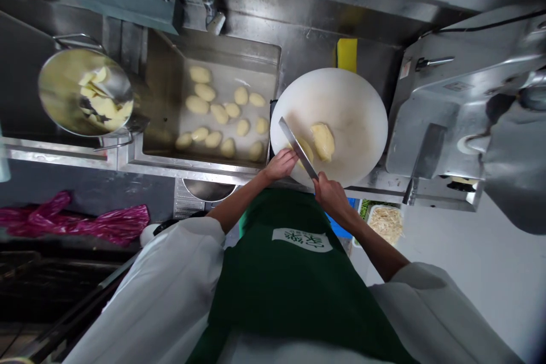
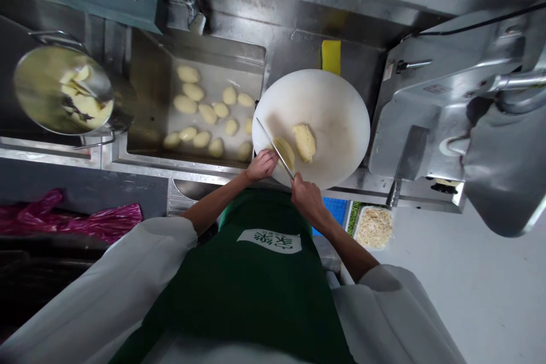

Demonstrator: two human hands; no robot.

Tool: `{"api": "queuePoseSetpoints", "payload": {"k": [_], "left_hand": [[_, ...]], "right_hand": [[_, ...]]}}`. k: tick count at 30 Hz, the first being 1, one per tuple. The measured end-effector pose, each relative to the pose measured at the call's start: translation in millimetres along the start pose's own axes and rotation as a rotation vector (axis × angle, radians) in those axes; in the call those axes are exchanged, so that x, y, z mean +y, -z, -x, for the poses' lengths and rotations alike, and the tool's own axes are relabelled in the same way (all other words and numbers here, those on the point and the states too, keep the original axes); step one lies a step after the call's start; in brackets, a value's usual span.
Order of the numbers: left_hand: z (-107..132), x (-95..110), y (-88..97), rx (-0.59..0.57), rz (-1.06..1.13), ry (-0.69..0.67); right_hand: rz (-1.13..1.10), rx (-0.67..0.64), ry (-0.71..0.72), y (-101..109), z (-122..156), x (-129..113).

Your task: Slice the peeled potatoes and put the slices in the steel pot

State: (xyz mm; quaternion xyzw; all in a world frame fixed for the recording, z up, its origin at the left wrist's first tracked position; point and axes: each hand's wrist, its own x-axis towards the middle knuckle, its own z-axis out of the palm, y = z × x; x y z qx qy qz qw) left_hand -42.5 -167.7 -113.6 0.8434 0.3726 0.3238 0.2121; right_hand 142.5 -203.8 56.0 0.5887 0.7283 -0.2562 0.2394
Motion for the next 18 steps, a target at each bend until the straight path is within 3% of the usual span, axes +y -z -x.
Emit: {"api": "queuePoseSetpoints", "payload": {"k": [11,18], "left_hand": [[3.3,-0.7,-1.9,0.017,0.034,0.032],[2.7,-0.8,-2.1,-0.005,0.015,0.039]], "right_hand": [[-0.03,-0.022,-0.011,-5.0,-25.6,-9.0],[-0.063,-0.009,0.011,4.8,-6.6,-0.4]]}}
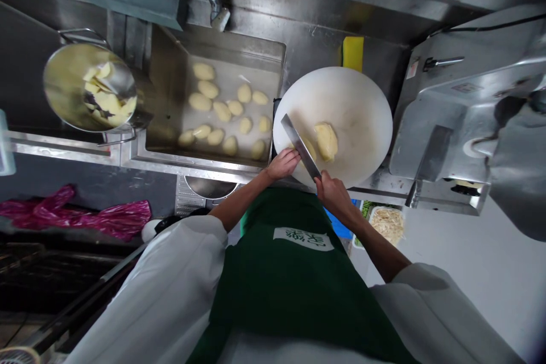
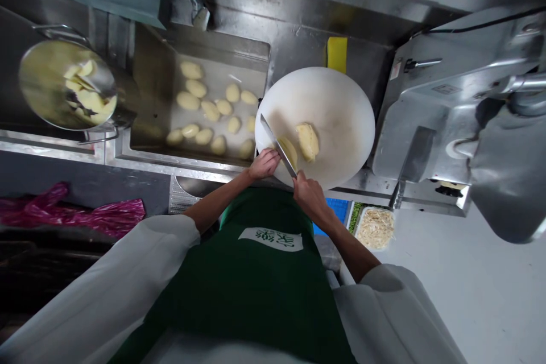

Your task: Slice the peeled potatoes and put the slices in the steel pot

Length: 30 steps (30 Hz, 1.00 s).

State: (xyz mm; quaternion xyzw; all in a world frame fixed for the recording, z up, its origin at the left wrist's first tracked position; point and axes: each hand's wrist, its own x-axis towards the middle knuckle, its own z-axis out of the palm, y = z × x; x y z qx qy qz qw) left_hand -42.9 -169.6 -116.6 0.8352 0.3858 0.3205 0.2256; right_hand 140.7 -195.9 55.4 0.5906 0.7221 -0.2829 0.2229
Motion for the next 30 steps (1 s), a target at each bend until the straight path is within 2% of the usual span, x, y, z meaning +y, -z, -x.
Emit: {"api": "queuePoseSetpoints", "payload": {"k": [5,12,16,18,20,22,23,24,27,30], "left_hand": [[0.5,-0.6,-0.9,-0.035,0.037,0.046],[4.6,-2.6,-2.6,0.008,0.107,0.054],[2.4,1.2,4.7,0.043,0.051,0.028],[-1.7,7.3,13.4,0.143,0.042,0.112],[-8.8,17.8,24.1,0.345,0.038,0.302],[-18.7,32.4,32.6,0.515,0.036,0.469],[-24.2,40.5,34.6,0.536,0.036,0.5],[-29.6,48.6,34.8,0.506,0.029,0.497],[-43.0,67.6,24.8,0.27,-0.048,0.432],[-48.4,73.5,10.3,0.116,-0.138,0.424]], "right_hand": [[-0.014,-0.033,-0.016,0.7,1.8,1.2],[-0.041,-0.028,-0.031,-1.4,-23.7,-16.9],[-0.053,0.042,-0.007,11.0,-13.8,-7.8],[-0.043,0.109,-0.055,17.8,-1.3,5.9],[-0.019,0.143,-0.121,20.9,12.7,22.0],[-0.007,0.129,-0.159,18.0,26.6,37.0],[-0.008,0.113,-0.163,14.2,33.3,43.2],[-0.013,0.095,-0.166,9.1,39.7,48.5],[-0.037,0.051,-0.18,-10.7,56.6,59.7],[-0.077,0.028,-0.19,-31.0,67.9,66.9]]}}
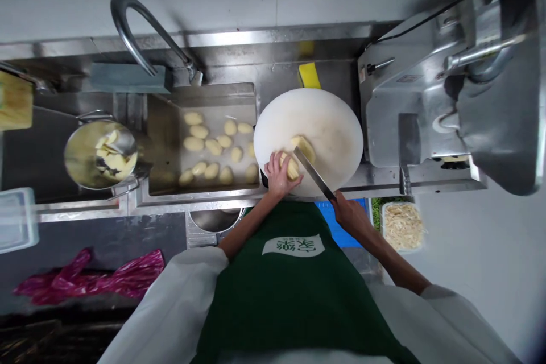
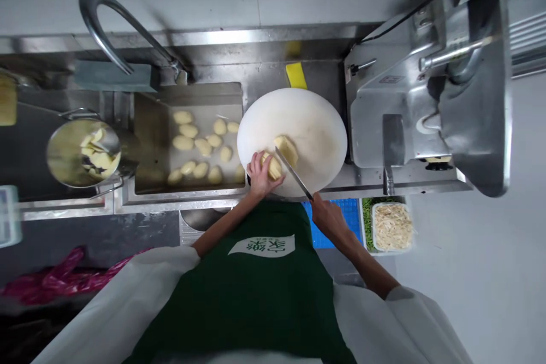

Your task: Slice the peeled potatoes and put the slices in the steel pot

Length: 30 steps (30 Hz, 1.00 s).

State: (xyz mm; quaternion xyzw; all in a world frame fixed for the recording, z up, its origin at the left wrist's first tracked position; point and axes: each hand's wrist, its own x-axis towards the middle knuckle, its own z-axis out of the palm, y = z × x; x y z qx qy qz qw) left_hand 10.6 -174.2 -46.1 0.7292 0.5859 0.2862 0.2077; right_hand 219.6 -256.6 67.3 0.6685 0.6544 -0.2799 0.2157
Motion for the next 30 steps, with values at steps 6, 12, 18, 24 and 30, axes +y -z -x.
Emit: {"api": "queuePoseSetpoints", "payload": {"k": [6,12,18,24,30], "left_hand": [[-7.2,-13.3,7.8,-0.086,-0.112,-0.077],[-52.2,-47.1,35.2,-0.555,-0.203,-0.56],[-32.2,-40.8,15.5,-0.331,-0.297,-0.34],[-1.2,-3.7,-12.2,-0.025,-0.211,-0.034],[-1.1,-16.8,7.1,0.121,-0.013,-0.054]], "right_hand": [[-0.018,-0.032,0.008,-27.0,3.9,6.4],[-0.071,-0.005,0.021,-30.3,1.4,12.0],[-0.109,-0.041,0.007,-24.0,-0.9,8.7],[-0.087,-0.045,0.034,-21.7,-6.3,-3.1],[-0.067,-0.002,0.076,-16.5,-2.5,-0.5]]}}
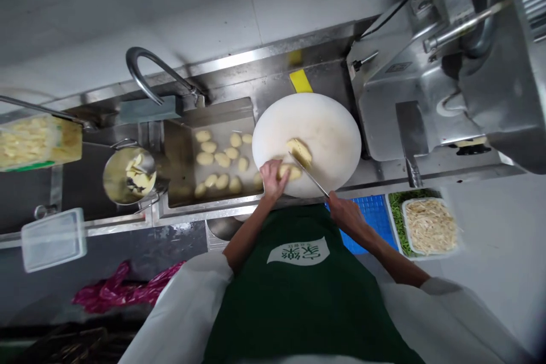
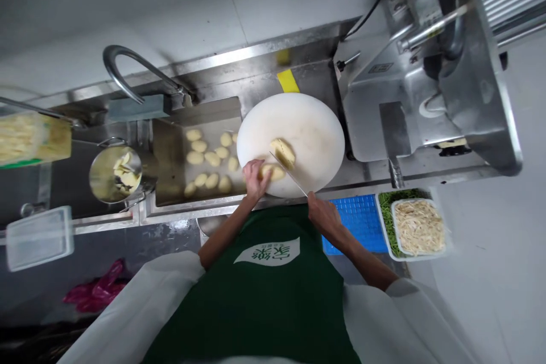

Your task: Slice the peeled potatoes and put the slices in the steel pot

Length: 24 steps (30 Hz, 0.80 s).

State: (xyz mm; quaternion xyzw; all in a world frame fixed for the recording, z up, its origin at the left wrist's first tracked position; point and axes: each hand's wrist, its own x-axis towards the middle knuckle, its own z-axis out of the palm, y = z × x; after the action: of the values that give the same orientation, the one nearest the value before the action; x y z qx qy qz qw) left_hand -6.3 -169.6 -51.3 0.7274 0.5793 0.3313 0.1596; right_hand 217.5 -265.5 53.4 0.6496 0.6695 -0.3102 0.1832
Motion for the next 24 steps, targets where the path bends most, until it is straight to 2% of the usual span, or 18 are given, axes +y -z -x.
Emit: {"api": "queuePoseSetpoints", "payload": {"k": [2,4,8,12,17,24], "left_hand": [[5.4,-10.8,8.4,0.16,0.036,0.018],[10.3,-19.7,10.5,0.228,0.031,-0.013],[9.8,-28.2,-2.7,0.091,0.02,-0.163],[4.4,-31.3,-15.5,-0.033,0.062,-0.206],[5.6,-36.5,-17.5,-0.064,0.097,-0.213],[10.4,-41.6,-20.8,-0.105,0.115,-0.248]], "right_hand": [[-0.005,0.0,0.008,1.9,5.0,-4.7],[-0.031,0.0,0.03,3.6,10.5,-12.4],[-0.078,-0.044,0.06,6.6,15.9,-28.6],[-0.055,-0.069,0.021,8.9,15.5,-35.4],[-0.066,-0.116,-0.004,7.3,12.3,-36.4],[-0.064,-0.164,-0.027,-15.6,-18.3,-41.1]]}}
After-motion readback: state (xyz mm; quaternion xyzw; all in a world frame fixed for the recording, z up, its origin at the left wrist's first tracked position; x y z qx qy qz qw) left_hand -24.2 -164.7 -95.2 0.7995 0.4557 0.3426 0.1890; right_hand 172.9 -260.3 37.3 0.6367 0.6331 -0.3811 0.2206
